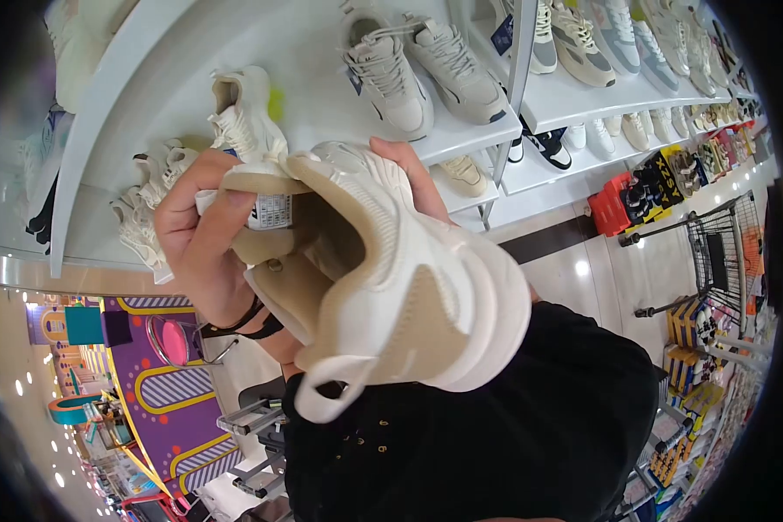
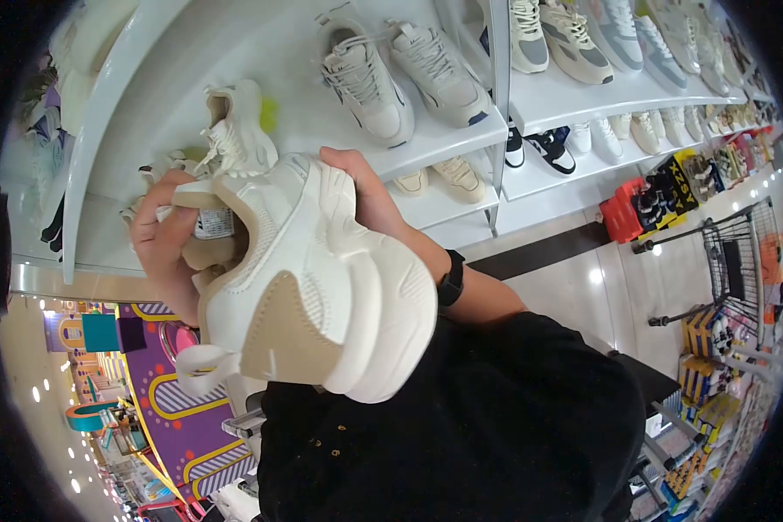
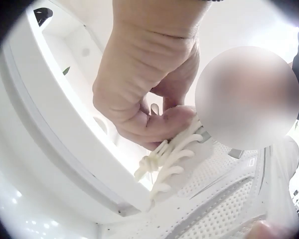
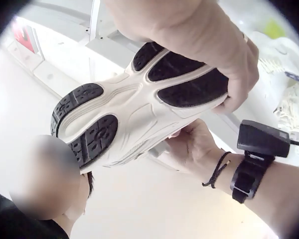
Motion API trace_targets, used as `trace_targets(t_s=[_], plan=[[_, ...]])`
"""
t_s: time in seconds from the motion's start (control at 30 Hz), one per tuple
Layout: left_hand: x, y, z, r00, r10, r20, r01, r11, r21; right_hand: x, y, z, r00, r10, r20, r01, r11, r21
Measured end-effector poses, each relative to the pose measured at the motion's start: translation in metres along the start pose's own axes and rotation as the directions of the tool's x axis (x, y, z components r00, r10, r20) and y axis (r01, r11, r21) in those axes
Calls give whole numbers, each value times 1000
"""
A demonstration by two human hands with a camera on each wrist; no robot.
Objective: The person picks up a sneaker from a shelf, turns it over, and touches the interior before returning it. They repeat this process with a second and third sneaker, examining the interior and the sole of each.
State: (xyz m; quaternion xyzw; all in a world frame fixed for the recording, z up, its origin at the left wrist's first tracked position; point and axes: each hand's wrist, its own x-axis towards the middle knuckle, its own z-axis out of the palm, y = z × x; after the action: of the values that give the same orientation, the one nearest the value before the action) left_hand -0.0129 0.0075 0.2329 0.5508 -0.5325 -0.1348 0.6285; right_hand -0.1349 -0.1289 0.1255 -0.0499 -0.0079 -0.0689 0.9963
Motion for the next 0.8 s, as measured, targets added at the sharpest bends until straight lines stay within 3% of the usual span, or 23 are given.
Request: trace_targets(t_s=[0.03,0.1,0.13,0.2,0.23,0.27,0.3,0.37,0.4,0.47,0.53,0.57,0.63,0.8], plan=[[-1,-3,1,1000,-22,-1,22,1000,-13,1,-1,-2,1000,-1,6,1,1000,-3],[-11,-14,6,999,14,-38,-12,998,56,4,-5,-11,968,-249,-31,239,953,-185],[-17,-20,8,996,46,-72,-37,992,123,5,-9,-18,968,-251,-22,243,952,-185],[-34,-27,12,991,-37,-132,62,980,190,5,-21,-32,906,-419,63,415,850,-325],[-42,-31,17,976,-91,-198,118,984,131,5,-25,-34,848,-529,41,507,784,-357],[-50,-36,20,954,-152,-259,174,983,65,5,-30,-37,844,-535,36,512,783,-353],[-59,-46,19,936,-210,-281,247,964,101,3,-34,-41,779,-626,35,571,685,-452],[-74,-61,22,940,-190,-284,208,977,34,-5,-40,-42,666,-743,65,617,500,-607],[-80,-68,24,941,-159,-299,158,987,-28,-5,-41,-44,665,-745,57,614,500,-611],[-96,-75,34,934,-183,-306,168,983,-74,-3,-43,-48,551,-822,144,678,340,-652],[-101,-67,51,946,-130,-298,239,899,367,-4,-42,-49,550,-821,152,676,331,-659],[-105,-68,50,942,-139,-306,251,897,365,-5,-41,-48,547,-820,169,680,317,-661],[-112,-70,47,946,-310,-98,325,907,267,-7,-39,-45,569,-804,173,659,320,-680],[-112,-67,63,916,-383,-123,398,906,146,-5,-38,-44,583,-781,224,664,299,-686]])
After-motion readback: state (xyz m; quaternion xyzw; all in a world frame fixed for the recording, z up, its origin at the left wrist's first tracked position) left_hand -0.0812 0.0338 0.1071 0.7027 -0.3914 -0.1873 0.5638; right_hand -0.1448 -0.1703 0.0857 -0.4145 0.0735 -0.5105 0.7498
